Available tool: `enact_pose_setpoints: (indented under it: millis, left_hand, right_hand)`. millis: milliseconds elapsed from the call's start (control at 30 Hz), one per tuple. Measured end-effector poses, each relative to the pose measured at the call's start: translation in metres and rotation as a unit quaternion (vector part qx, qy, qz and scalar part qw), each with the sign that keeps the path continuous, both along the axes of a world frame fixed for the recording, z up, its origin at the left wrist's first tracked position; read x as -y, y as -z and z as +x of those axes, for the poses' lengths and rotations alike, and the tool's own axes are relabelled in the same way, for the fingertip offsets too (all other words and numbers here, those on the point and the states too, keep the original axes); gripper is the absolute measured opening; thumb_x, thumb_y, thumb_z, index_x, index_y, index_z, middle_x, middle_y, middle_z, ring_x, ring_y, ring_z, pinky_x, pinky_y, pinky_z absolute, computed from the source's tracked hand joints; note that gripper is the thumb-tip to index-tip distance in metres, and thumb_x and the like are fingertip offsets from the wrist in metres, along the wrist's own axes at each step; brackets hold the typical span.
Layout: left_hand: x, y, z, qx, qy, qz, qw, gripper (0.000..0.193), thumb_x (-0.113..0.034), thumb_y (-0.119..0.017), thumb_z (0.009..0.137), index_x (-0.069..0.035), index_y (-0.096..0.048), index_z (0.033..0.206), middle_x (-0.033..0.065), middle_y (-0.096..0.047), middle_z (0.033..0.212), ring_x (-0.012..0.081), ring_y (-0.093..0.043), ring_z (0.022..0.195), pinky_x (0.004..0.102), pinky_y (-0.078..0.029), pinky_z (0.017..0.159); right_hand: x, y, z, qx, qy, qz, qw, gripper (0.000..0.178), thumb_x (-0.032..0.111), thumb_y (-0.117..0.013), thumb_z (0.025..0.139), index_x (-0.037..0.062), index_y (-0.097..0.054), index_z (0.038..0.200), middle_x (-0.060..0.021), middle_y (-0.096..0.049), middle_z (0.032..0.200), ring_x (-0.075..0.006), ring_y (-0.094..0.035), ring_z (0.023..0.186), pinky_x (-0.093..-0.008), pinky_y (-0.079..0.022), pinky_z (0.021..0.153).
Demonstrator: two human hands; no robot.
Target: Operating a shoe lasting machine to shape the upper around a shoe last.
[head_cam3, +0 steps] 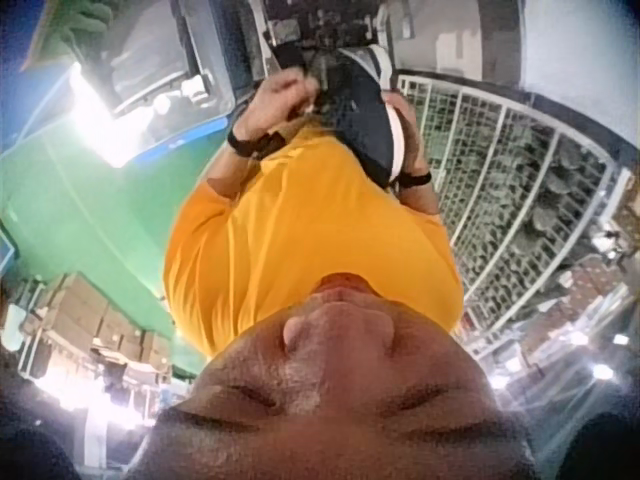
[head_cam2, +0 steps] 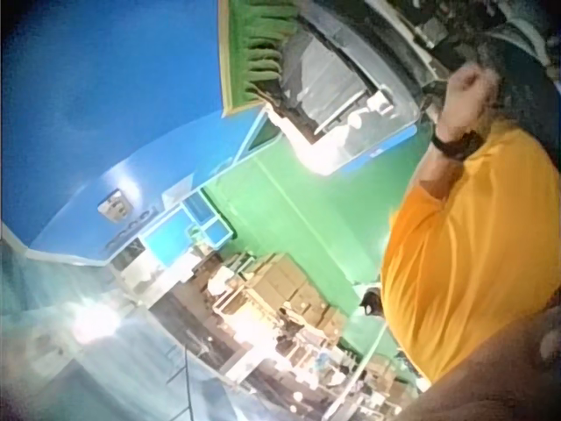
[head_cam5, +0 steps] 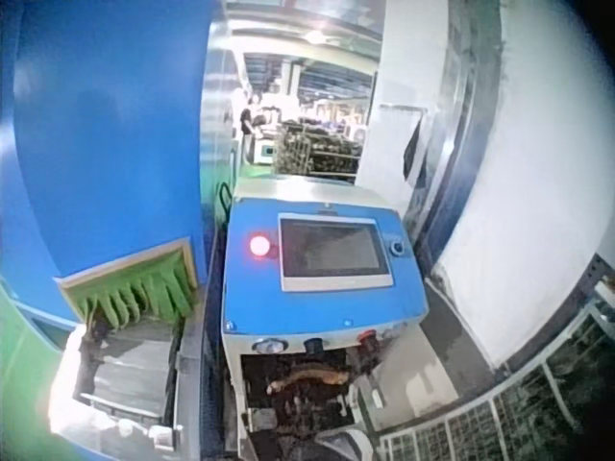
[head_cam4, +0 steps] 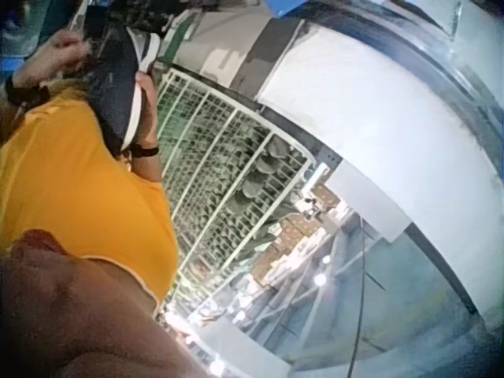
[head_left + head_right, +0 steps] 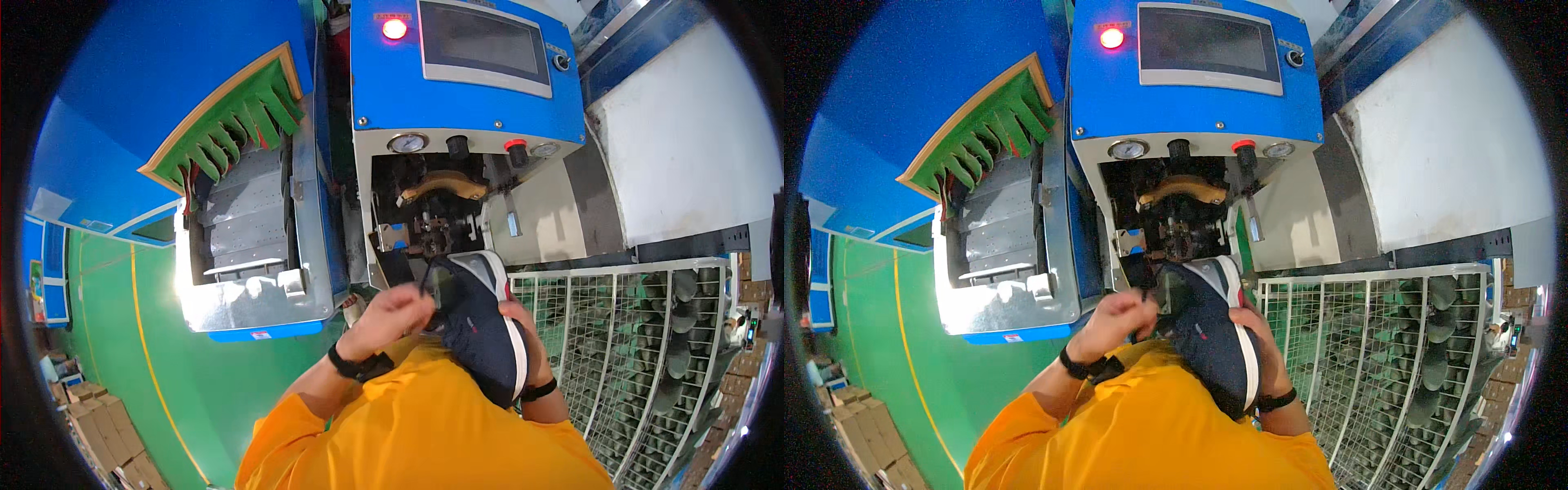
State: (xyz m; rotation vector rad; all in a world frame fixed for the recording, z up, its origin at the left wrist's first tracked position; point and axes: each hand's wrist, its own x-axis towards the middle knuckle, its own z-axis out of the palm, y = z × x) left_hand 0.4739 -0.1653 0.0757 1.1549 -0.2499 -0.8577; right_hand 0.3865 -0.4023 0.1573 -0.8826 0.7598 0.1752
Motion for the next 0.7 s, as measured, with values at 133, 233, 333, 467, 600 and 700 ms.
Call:
enact_pose_setpoints:
  millis: [133, 233, 333, 467, 600, 700]
  left_hand:
    - [-0.016, -0.025, -0.002, 0.100, 0.111, -0.168, 0.974, 0.021, -0.018, -0.062, 0.099, 0.001, -0.068, 0.093, 0.0045, -0.071, 0.090, 0.0101, -0.064, 0.080, 0.0268, -0.050, 0.071]
    - [-0.019, -0.019, -0.004, 0.201, 0.205, -0.135, 0.948, 0.024, -0.022, -0.066, 0.096, 0.001, -0.070, 0.097, 0.0059, -0.068, 0.081, 0.0117, -0.060, 0.066, 0.0292, -0.047, 0.059]
    - [-0.020, -0.011, -0.004, 0.125, 0.135, 0.196, 0.963, 0.025, -0.024, -0.065, 0.097, 0.000, -0.069, 0.103, 0.0065, -0.072, 0.088, 0.0140, -0.068, 0.083, 0.0292, -0.053, 0.072]
    - [-0.034, 0.028, 0.001, -0.032, 0.011, 0.106, 0.994, 0.024, -0.025, -0.062, 0.100, -0.001, -0.067, 0.102, 0.0018, -0.068, 0.085, 0.0098, -0.065, 0.081, 0.0267, -0.051, 0.078]
    - [-0.035, 0.060, 0.006, -0.143, -0.092, 0.028, 0.985, 0.027, -0.024, -0.057, 0.103, 0.001, -0.067, 0.102, 0.0062, -0.068, 0.088, 0.0162, -0.067, 0.083, 0.0304, -0.054, 0.080]
    - [-0.036, 0.069, 0.011, -0.162, -0.085, 0.057, 0.981, 0.028, -0.024, -0.056, 0.103, 0.001, -0.067, 0.105, 0.0074, -0.068, 0.088, 0.0174, -0.068, 0.082, 0.0311, -0.055, 0.078]
  right_hand:
    - [0.068, 0.073, 0.008, 0.046, -0.073, -0.147, 0.985, 0.085, 0.020, -0.073, 0.080, -0.0034, -0.036, 0.152, -0.0139, -0.064, 0.123, -0.0211, -0.065, 0.102, -0.0307, -0.053, 0.090]
    - [0.056, 0.060, 0.054, 0.192, -0.146, -0.337, 0.910, 0.097, 0.017, -0.079, 0.078, -0.0042, -0.026, 0.157, -0.0130, -0.063, 0.120, -0.0164, -0.064, 0.096, -0.0281, -0.053, 0.083]
    - [0.047, 0.042, 0.075, 0.116, -0.197, -0.380, 0.896, 0.101, 0.009, -0.078, 0.079, -0.0040, -0.018, 0.159, -0.0118, -0.055, 0.137, -0.0156, -0.060, 0.110, -0.0287, -0.051, 0.092]
    - [0.048, 0.048, 0.103, 0.147, -0.197, -0.399, 0.884, 0.110, 0.015, -0.085, 0.076, -0.0038, -0.014, 0.159, -0.0164, -0.061, 0.129, -0.0159, -0.064, 0.100, -0.0276, -0.055, 0.082]
    - [0.044, 0.054, 0.136, 0.094, -0.282, -0.555, 0.777, 0.119, 0.030, -0.086, 0.071, -0.0044, -0.014, 0.159, -0.0263, -0.053, 0.142, -0.0316, -0.062, 0.120, -0.0415, -0.052, 0.095]
    - [0.020, 0.055, 0.151, 0.012, -0.384, -0.653, 0.653, 0.123, 0.042, -0.081, 0.073, 0.0107, -0.002, 0.163, -0.0431, -0.048, 0.130, -0.0565, -0.056, 0.117, -0.0497, -0.048, 0.100]
